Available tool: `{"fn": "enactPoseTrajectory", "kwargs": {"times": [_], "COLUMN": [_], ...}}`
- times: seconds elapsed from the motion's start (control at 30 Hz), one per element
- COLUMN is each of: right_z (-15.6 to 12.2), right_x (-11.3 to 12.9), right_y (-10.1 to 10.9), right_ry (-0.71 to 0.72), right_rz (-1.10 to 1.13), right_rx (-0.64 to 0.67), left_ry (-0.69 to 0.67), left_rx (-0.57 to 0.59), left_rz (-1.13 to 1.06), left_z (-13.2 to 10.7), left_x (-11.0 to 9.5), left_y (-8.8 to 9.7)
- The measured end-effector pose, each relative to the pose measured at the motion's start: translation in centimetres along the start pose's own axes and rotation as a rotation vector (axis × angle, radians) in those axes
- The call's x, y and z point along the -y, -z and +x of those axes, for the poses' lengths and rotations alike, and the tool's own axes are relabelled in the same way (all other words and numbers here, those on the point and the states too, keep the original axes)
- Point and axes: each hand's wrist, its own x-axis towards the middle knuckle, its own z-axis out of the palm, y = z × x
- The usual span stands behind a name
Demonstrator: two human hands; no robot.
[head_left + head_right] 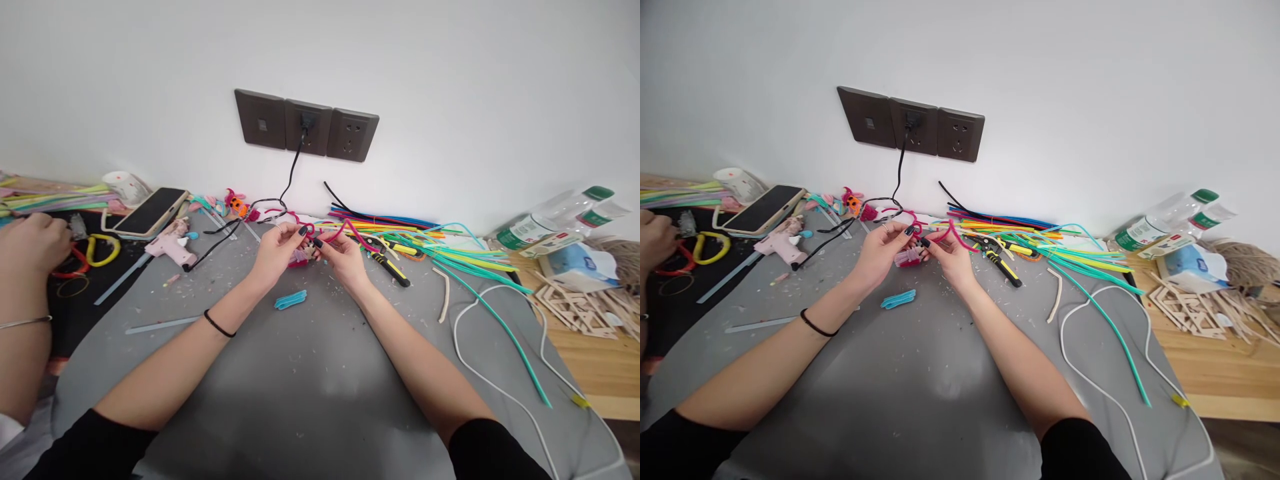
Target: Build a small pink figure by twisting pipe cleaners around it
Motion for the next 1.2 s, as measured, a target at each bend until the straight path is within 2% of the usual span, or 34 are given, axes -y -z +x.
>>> {"fn": "enactPoseTrajectory", "kwargs": {"times": [0.2, 0.43, 0.63, 0.9, 1.07, 1.2], "right_z": [-0.1, 0.1, 0.3, 0.1, 0.0, 0.0], "right_x": [0.4, 0.1, -0.2, 0.2, 0.4, 0.2], "right_y": [-0.1, 0.1, 0.6, 0.7, 1.1, 1.5], "right_ry": [0.027, 0.064, 0.043, 0.094, 0.201, 0.23], "right_rz": [0.05, 0.025, -0.015, -0.228, -0.409, -0.494], "right_rx": [-0.036, -0.068, 0.005, 0.034, -0.017, -0.026], "left_ry": [-0.008, -0.122, -0.167, -0.15, -0.138, -0.139], "left_rx": [0.126, 0.204, 0.285, 0.238, 0.225, 0.217], "left_rz": [0.159, 0.399, 0.531, 0.605, 0.534, 0.456], "left_z": [0.5, 0.6, 0.4, 0.6, 0.6, 0.5], "left_x": [0.2, -0.2, -0.5, -0.5, -0.2, 0.1], "left_y": [0.6, 1.4, 1.4, 1.3, 1.1, 1.0]}}
